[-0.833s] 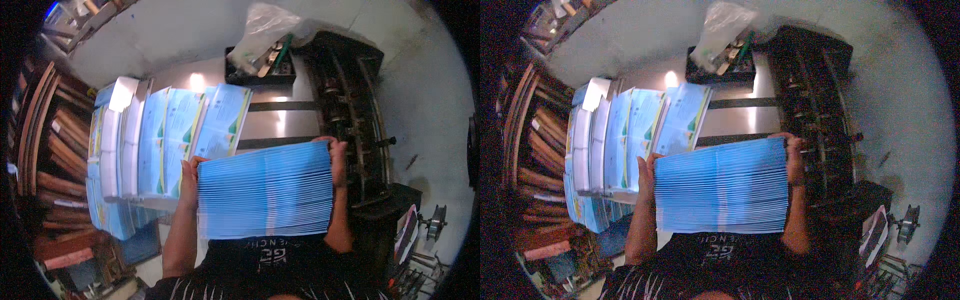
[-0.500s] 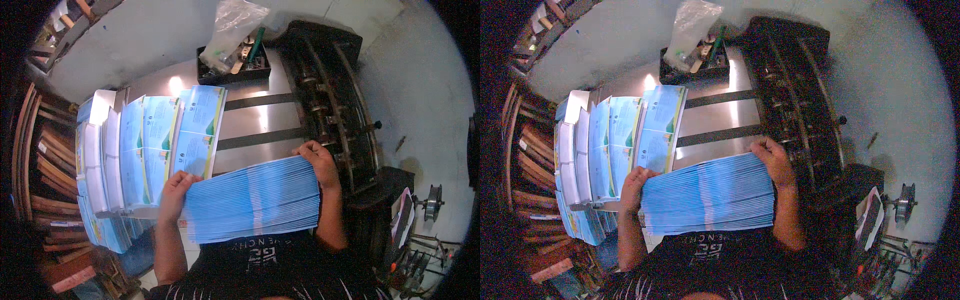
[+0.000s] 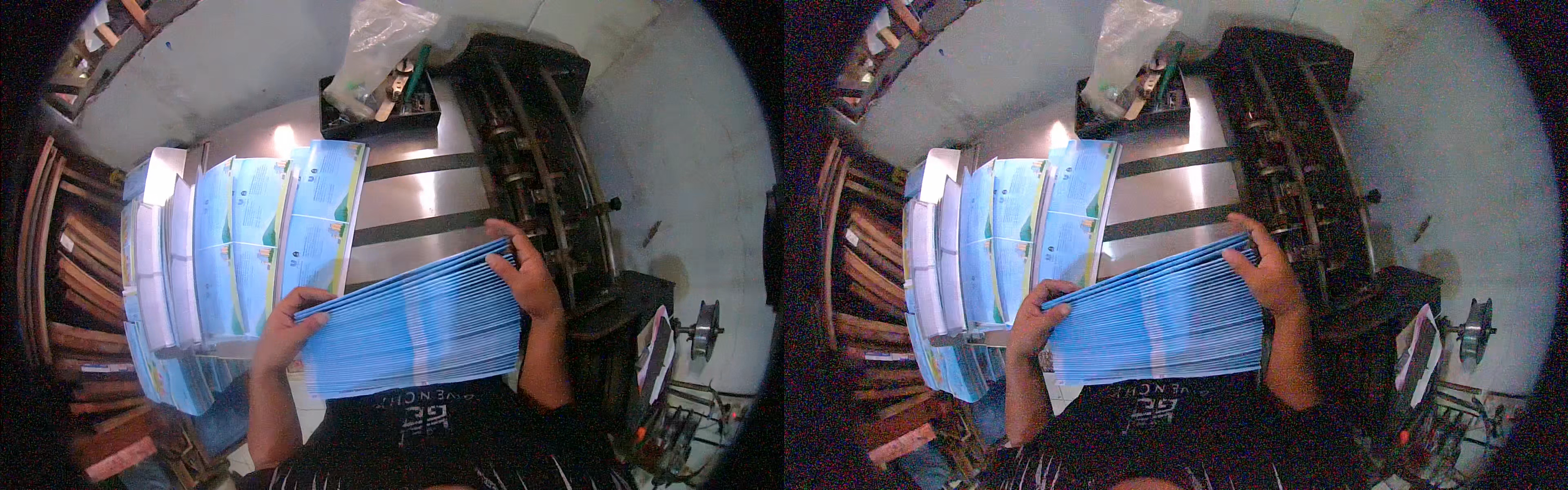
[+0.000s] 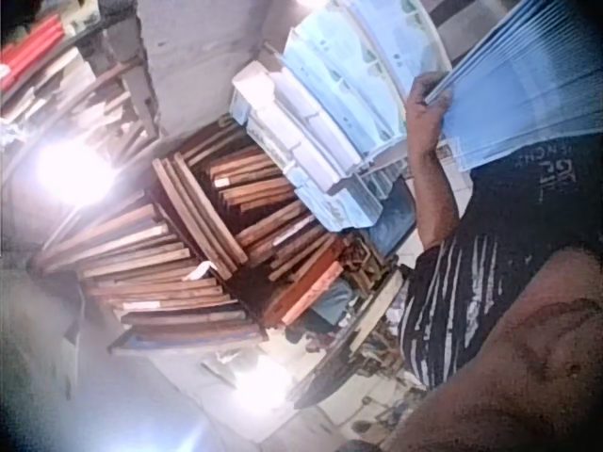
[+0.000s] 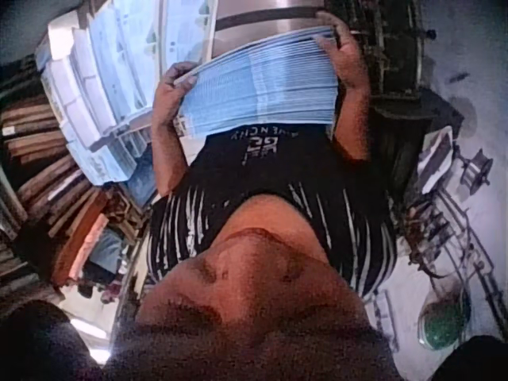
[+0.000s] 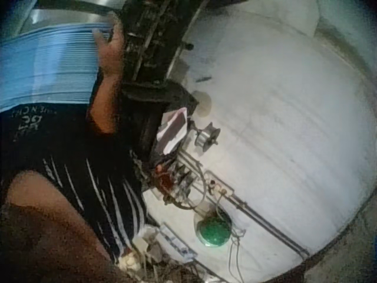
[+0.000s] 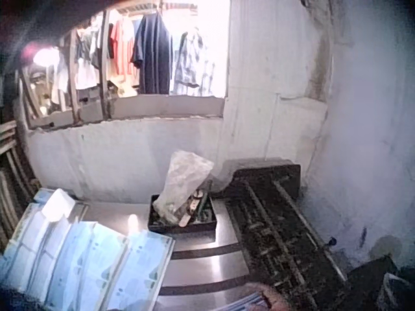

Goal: The person binds printed booklets using a binding machine, stacks the finished booklets, and gathers and aligns folded paper sheets on a table by hand.

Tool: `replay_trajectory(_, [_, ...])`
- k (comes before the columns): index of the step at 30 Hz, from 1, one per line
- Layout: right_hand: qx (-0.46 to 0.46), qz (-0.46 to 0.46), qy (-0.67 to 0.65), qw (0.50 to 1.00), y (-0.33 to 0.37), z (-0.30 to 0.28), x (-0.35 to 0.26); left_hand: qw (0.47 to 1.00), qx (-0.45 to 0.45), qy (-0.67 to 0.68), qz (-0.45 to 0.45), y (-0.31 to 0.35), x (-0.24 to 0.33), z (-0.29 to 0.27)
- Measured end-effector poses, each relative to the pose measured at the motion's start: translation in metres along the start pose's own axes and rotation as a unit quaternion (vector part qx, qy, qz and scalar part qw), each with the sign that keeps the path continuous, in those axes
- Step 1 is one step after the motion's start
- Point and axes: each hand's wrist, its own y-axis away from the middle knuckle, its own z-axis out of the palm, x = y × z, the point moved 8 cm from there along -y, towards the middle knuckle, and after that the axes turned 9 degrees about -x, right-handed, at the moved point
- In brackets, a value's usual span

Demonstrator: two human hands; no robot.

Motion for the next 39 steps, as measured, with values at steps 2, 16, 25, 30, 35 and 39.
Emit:
replay_trajectory(2, [0.113,-0.095,0.324,0.934,0.003,0.001,-0.047,1.0,-0.008,-0.003,-0.006,0.001,0.001,0.0])
replay_trajectory(16, [-0.19,-0.078,0.513,0.833,-0.033,0.075,-0.083,1.0,-0.021,0.006,0.007,-0.005,0.002,0.0])
replay_trajectory(25, [-0.169,-0.101,0.505,0.841,-0.047,0.08,-0.083,0.998,-0.067,-0.005,-0.005,-0.004,0.007,0.007])
replay_trajectory(30, [-0.136,-0.142,0.55,0.812,-0.051,0.088,-0.085,0.996,-0.088,-0.012,-0.01,-0.005,-0.001,0.004])
replay_trajectory(35, [-0.125,-0.156,0.57,0.797,-0.053,0.088,-0.081,0.996,-0.087,-0.02,0.009,-0.008,-0.001,0.004])
replay_trajectory(39, [-0.089,-0.215,0.577,0.783,-0.049,0.09,-0.085,0.995,-0.095,-0.026,0.012,-0.007,-0.002,0.003])
